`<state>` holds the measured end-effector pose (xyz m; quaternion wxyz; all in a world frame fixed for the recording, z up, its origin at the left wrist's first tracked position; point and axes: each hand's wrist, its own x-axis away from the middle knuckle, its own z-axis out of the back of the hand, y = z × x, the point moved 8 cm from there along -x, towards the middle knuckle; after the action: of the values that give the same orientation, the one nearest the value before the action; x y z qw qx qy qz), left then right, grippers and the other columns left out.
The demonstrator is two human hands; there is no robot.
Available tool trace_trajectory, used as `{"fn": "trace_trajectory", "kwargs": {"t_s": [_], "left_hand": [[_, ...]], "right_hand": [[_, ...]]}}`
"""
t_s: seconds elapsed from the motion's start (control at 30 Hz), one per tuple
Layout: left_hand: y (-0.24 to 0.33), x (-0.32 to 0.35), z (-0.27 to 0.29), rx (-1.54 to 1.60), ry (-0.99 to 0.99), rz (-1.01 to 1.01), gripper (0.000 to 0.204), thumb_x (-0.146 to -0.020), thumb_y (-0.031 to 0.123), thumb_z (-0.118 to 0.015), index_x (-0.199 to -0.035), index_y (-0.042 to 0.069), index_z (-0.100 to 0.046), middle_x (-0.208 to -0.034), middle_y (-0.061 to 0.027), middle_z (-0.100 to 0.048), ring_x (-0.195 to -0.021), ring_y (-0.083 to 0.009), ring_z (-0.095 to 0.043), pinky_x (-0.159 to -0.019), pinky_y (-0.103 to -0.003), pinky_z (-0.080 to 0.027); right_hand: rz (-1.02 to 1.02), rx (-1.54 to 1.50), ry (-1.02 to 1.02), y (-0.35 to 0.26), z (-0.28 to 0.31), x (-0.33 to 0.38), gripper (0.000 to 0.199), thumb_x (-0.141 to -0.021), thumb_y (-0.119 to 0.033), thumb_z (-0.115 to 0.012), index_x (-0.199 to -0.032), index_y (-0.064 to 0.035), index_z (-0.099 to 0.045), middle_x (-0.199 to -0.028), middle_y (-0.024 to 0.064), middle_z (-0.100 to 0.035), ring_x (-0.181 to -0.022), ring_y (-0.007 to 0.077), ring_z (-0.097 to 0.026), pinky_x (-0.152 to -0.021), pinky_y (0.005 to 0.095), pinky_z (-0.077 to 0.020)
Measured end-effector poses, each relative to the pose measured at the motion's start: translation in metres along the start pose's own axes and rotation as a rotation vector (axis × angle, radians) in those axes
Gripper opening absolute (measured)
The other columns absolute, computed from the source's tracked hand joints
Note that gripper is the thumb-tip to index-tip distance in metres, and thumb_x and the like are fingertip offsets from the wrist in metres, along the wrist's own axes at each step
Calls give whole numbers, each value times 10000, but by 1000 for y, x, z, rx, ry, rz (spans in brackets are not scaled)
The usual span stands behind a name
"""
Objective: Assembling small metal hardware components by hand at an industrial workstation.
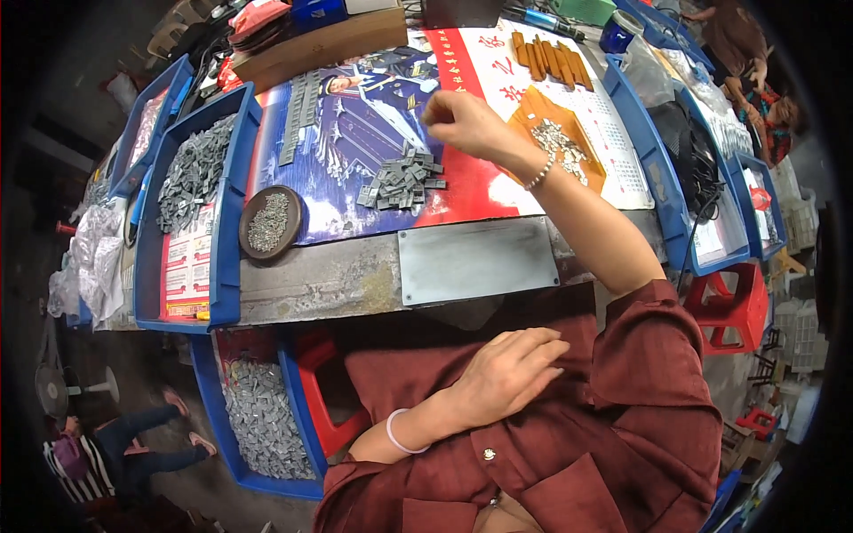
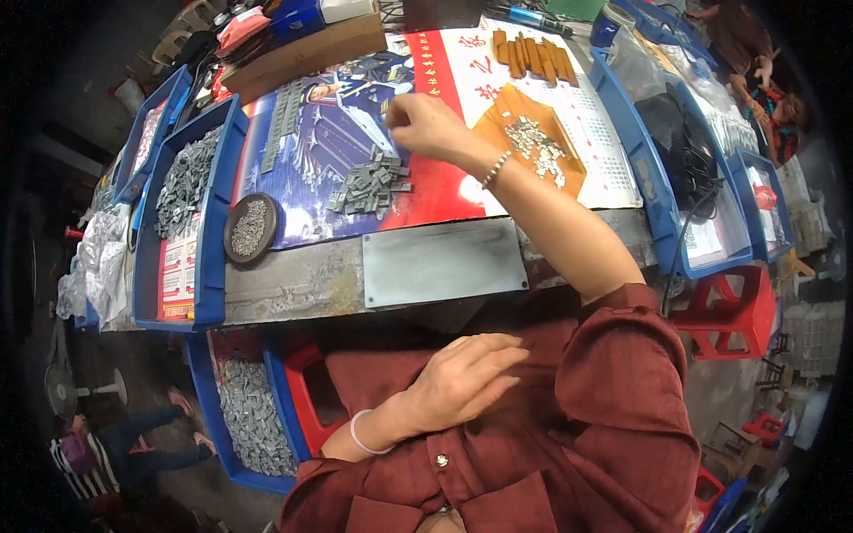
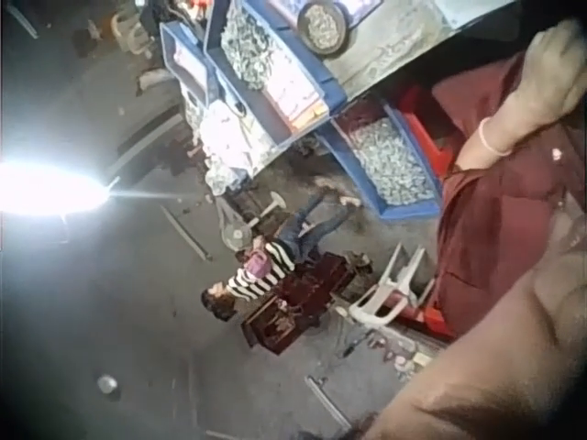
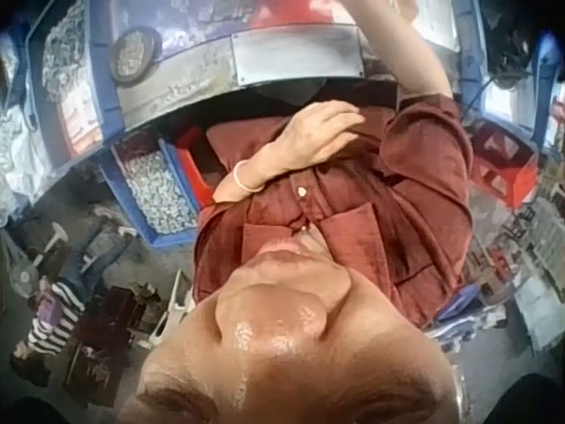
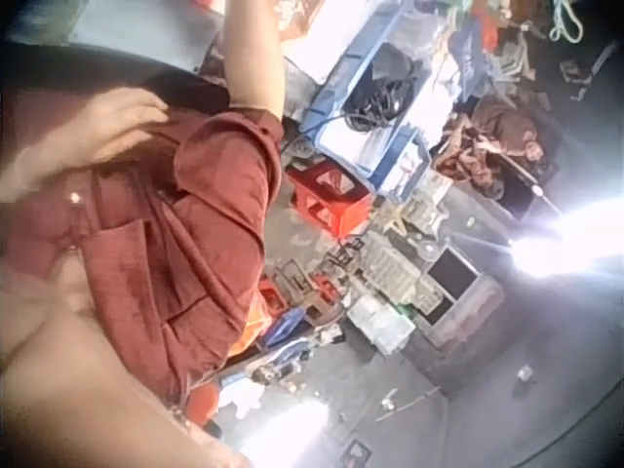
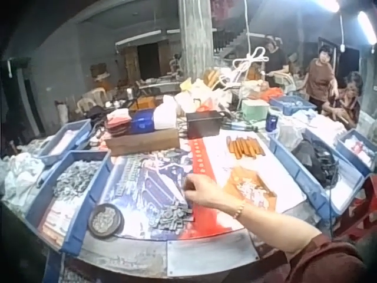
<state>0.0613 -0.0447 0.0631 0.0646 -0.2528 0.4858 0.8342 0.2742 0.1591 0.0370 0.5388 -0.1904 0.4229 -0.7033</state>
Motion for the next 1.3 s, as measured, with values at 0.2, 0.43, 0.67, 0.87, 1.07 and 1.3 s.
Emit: {"fn": "trace_trajectory", "kwargs": {"t_s": [0.2, 0.43, 0.67, 0.87, 1.07, 1.3], "left_hand": [[-29, 7, 3, 3, 6, 139, 281, -776, 30, -660, -1049, -4, -601, -1019, -159, -623, -915, -315, -625, -769, -375, -515], [-41, 8, 7, -33, 5, 216, 266, -791, -15, -624, -1054, -4, -593, -1012, -179, -622, -917, -346, -614, -790, -393, -503], [-50, 5, 25, -46, 94, 305, 205, -845, -15, -561, -1047, -39, -592, -907, -137, -633, -808, -215, -631, -721, -309, -509], [-66, 25, 66, 217, 571, 614, 300, -940, 23, -463, -1232, -42, -486, -1119, -130, -595, -901, -188, -601, -811, -299, -493], [-67, 4, 76, 346, 725, 516, 341, -975, 75, -403, -1293, -48, -431, -1180, -141, -563, -999, -206, -578, -826, -310, -494], [-67, -2, 75, 270, 718, 653, 323, -973, 101, -476, -1248, -64, -514, -1173, -135, -583, -1051, -190, -558, -888, -290, -461]], "right_hand": [[133, 389, -86, -8, -12, 41, 165, -742, -82, -603, -893, -21, -583, -836, 175, -638, -851, 359, -626, -732, 444, -488], [312, 611, -82, -29, -41, 42, 212, -732, -54, -594, -933, -24, -535, -828, 168, -610, -792, 354, -618, -690, 459, -483], [343, 576, 43, -45, -13, 64, 329, -717, -57, -612, -1020, -29, -488, -822, 151, -586, -773, 346, -581, -697, 446, -435], [432, 154, 31, -107, 17, 121, 305, -746, -37, -582, -1030, -34, -469, -890, 144, -565, -837, 348, -556, -716, 429, -412], [283, -114, -60, -97, 14, 155, 405, -748, -43, -640, -1122, -52, -485, -937, 112, -566, -880, 294, -568, -783, 389, -442], [336, -25, 101, -90, 3, 172, 395, -739, -51, -644, -1107, -39, -499, -982, 109, -554, -921, 294, -557, -815, 376, -433]]}}
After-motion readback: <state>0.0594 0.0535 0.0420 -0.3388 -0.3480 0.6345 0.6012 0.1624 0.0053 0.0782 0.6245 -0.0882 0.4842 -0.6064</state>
